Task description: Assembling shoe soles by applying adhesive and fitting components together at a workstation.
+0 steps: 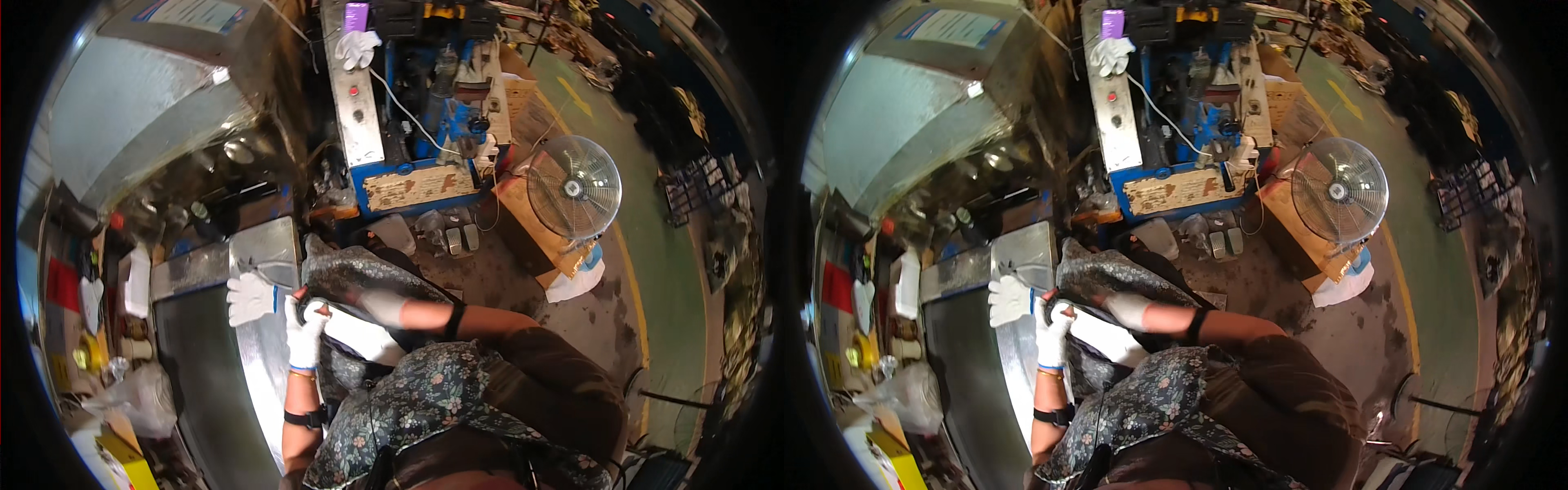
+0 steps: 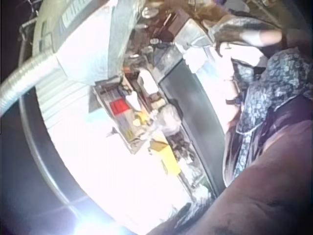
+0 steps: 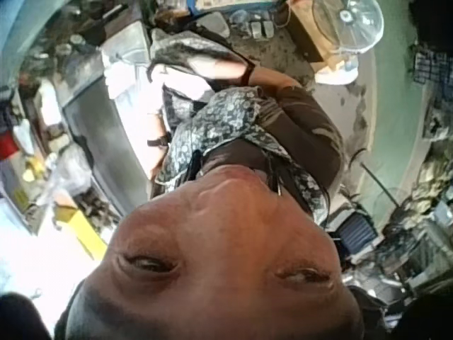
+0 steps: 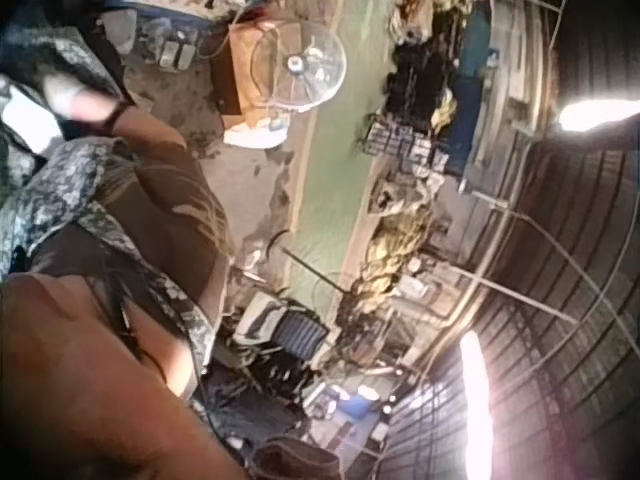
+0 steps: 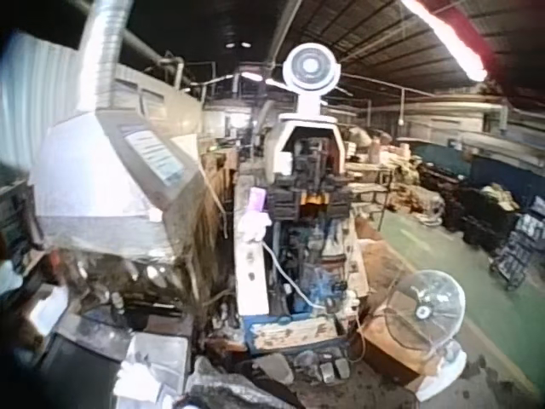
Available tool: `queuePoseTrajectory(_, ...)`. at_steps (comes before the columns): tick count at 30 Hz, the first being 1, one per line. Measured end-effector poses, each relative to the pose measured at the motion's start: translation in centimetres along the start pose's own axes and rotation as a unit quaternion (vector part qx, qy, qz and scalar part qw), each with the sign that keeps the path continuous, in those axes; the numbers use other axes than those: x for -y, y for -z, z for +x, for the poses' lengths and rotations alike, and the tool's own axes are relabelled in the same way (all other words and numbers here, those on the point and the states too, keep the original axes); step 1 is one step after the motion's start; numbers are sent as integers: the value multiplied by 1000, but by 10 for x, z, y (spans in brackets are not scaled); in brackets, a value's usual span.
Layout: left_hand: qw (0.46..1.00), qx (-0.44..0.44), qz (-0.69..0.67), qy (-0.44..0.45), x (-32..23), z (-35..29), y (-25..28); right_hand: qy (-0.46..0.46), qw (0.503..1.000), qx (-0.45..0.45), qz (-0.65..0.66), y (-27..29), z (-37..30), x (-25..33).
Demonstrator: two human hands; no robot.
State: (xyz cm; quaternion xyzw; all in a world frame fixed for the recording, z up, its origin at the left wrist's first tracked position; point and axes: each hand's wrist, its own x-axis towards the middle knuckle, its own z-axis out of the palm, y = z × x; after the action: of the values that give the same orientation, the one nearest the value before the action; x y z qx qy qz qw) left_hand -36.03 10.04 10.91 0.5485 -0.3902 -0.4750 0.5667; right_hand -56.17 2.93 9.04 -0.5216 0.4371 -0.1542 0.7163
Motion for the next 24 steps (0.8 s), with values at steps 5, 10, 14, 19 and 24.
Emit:
queuePoseTrajectory(5, 997, -32, 36, -54, -9, 5, -10, 138, 955, 18, -263, -13, -7, 10)
queuePoseTrajectory(10, 996, 1, 82, -18, -12, 14, -8, 81, 908, -39, -409, -25, -18, 45)
queuePoseTrajectory(14, 995, 18, 96, -1, -15, 22, -9, 167, 871, -108, -450, -31, -11, 37)
queuePoseTrajectory(19, 992, 70, 96, 31, -2, 26, -3, 182, 936, -9, -302, -2, -20, -15)
queuePoseTrajectory(24, 883, 132, -435, 115, 24, 33, 19, 157, 984, 57, 57, -5, -6, -27)
